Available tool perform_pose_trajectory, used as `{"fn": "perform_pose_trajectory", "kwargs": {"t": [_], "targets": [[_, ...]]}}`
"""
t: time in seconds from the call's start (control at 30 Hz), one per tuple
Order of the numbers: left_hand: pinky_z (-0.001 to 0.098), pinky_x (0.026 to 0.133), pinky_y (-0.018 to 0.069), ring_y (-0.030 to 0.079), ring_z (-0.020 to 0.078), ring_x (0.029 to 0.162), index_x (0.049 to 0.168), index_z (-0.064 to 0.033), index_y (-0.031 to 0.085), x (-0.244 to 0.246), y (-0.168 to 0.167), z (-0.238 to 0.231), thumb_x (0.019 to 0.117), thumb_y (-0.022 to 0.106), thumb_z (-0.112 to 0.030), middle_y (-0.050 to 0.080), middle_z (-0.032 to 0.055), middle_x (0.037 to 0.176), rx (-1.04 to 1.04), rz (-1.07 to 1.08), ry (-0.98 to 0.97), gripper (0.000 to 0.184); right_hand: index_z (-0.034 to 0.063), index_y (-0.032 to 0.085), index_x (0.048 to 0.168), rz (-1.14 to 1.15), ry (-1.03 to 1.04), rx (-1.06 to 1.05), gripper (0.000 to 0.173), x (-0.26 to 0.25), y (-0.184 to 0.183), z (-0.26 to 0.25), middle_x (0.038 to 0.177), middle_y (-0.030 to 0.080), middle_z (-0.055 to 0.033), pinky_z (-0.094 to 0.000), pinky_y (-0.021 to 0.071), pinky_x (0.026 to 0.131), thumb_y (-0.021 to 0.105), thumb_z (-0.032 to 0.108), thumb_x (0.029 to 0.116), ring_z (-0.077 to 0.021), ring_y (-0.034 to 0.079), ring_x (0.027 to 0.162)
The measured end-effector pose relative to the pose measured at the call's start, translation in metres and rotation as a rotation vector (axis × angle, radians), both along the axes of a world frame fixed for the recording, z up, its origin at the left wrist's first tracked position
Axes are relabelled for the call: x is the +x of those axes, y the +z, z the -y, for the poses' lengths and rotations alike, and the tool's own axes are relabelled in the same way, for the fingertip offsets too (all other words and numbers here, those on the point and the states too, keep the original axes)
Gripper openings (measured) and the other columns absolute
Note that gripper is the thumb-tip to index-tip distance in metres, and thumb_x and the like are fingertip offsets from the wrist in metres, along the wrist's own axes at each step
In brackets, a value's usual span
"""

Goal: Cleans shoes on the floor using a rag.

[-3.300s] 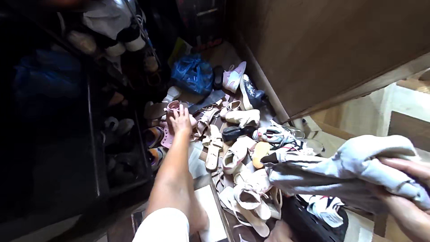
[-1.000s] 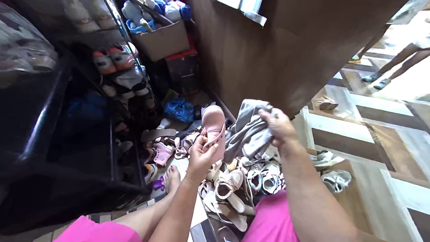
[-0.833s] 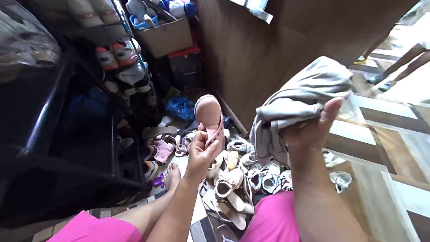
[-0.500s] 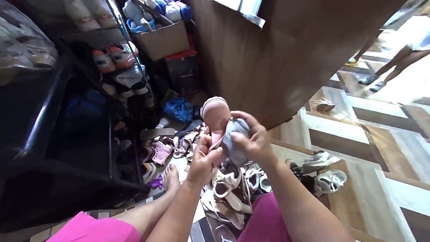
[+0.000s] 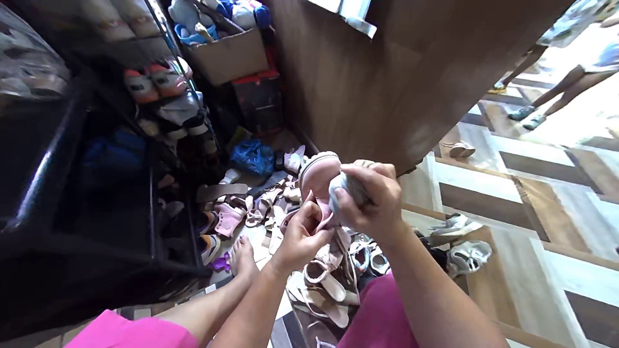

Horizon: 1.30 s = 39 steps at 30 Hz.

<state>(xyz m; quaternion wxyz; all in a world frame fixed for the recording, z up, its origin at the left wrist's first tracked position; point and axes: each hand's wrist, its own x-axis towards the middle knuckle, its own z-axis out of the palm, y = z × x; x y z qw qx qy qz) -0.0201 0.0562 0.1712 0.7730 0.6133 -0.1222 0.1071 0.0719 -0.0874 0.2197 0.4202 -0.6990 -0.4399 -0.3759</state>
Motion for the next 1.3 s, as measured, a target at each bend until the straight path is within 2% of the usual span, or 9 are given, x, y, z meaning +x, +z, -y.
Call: {"fn": "perform_pose_trajectory", "kwargs": {"t": [0.17, 0.37, 0.5, 0.6, 0.7, 0.77, 0.93, 1.13, 1.3], "targets": [[0.0161, 0.071, 0.0489, 0.056, -0.0022, 0.075, 0.108, 0.008, 0.059, -0.004, -0.002, 0.007, 0.0854, 0.056, 0.001, 0.06, -0.0011, 0.084, 0.346, 0.104, 0.076, 0.024, 0.0086, 0.069, 0.125, -0.095, 0.083, -0.043, 0.047, 0.006, -0.017, -0.01, 0.132, 0.059, -0.0189, -0.0515, 0.0392, 0.111, 0.072, 0.04, 0.0893, -0.0351, 0.049, 0.131], [0.0154, 0.061, 0.0423, 0.049, -0.0005, 0.066, 0.09, 0.0008, 0.055, -0.001, -0.008, 0.014, 0.0857, 0.055, -0.002, 0.051, -0.0009, 0.074, 0.429, 0.096, 0.203, 0.004, -0.0007, 0.057, 0.136, -0.403, 0.031, 0.183, 0.051, 0.004, -0.028, -0.015, 0.128, 0.057, -0.0197, -0.0352, 0.0508, 0.098, 0.07, 0.026, 0.0952, -0.0211, 0.058, 0.116], [0.0177, 0.062, 0.0423, 0.049, 0.0031, 0.066, 0.088, 0.0016, 0.056, -0.003, -0.004, 0.014, 0.0828, 0.056, -0.002, 0.051, 0.002, 0.073, 0.513, 0.088, 0.211, 0.006, 0.0084, 0.036, 0.147, -0.894, 0.075, 0.572, 0.056, 0.005, -0.01, -0.01, 0.119, 0.06, -0.0003, -0.0282, 0.058, 0.082, 0.059, 0.028, 0.1012, -0.0049, 0.065, 0.095], [0.028, 0.065, 0.0494, 0.058, 0.0144, 0.066, 0.092, 0.0063, 0.061, -0.005, -0.005, 0.018, 0.0802, 0.061, 0.0, 0.059, 0.0098, 0.072, 0.692, 0.142, 0.283, 0.013, -0.0016, 0.036, 0.14, -0.526, 0.112, 0.4, 0.061, 0.003, -0.015, -0.009, 0.12, 0.058, -0.004, -0.0274, 0.0558, 0.091, 0.067, 0.026, 0.0961, -0.0051, 0.062, 0.105], [0.0339, 0.073, 0.0582, 0.07, 0.0192, 0.073, 0.094, 0.0048, 0.068, -0.007, -0.011, 0.022, 0.0781, 0.065, -0.002, 0.069, 0.0117, 0.076, 0.852, 0.183, 0.417, 0.017, 0.0056, 0.062, 0.122, -0.091, 0.005, 0.009, 0.049, 0.006, -0.022, -0.015, 0.123, 0.064, -0.0164, -0.0501, 0.0445, 0.101, 0.074, 0.04, 0.0891, -0.0316, 0.057, 0.119], [0.037, 0.079, 0.059, 0.072, 0.0217, 0.08, 0.098, 0.0056, 0.067, -0.005, -0.014, 0.019, 0.0815, 0.063, -0.001, 0.07, 0.0136, 0.081, 0.874, 0.181, 0.423, 0.018, 0.001, 0.065, 0.122, -0.171, 0.0, -0.013, 0.049, 0.01, -0.022, -0.012, 0.123, 0.064, -0.0222, -0.0508, 0.0471, 0.1, 0.077, 0.033, 0.0865, -0.036, 0.058, 0.119], [0.0219, 0.061, 0.0465, 0.054, 0.0089, 0.064, 0.087, 0.0033, 0.058, 0.0, -0.016, 0.016, 0.0816, 0.058, -0.001, 0.055, 0.007, 0.07, 0.633, 0.202, 0.358, 0.007, 0.014, 0.041, 0.143, -0.963, 0.145, 0.466, 0.046, 0.011, -0.006, -0.004, 0.111, 0.063, 0.0027, -0.025, 0.0585, 0.076, 0.057, 0.025, 0.1017, -0.0031, 0.066, 0.088], [0.0147, 0.062, 0.043, 0.049, -0.0046, 0.068, 0.091, -0.0098, 0.051, -0.004, -0.01, 0.009, 0.0865, 0.054, 0.001, 0.051, -0.0094, 0.076, 0.169, 0.101, 0.076, 0.013, 0.0188, 0.033, 0.15, -0.806, 0.443, 0.359, 0.067, 0.005, -0.019, -0.007, 0.122, 0.061, 0.0031, -0.0282, 0.0595, 0.082, 0.071, 0.029, 0.0954, -0.0063, 0.065, 0.1], [0.0243, 0.074, 0.0553, 0.063, 0.0017, 0.081, 0.088, -0.0216, 0.056, -0.007, -0.004, 0.002, 0.0845, 0.055, 0.0, 0.065, -0.0083, 0.089, -0.27, -0.076, -0.004, 0.022, 0.0239, 0.041, 0.147, -1.283, 0.232, 0.495, 0.046, 0.003, -0.008, -0.011, 0.106, 0.065, 0.003, -0.0244, 0.0579, 0.068, 0.055, 0.037, 0.1055, -0.0043, 0.065, 0.08]]}}
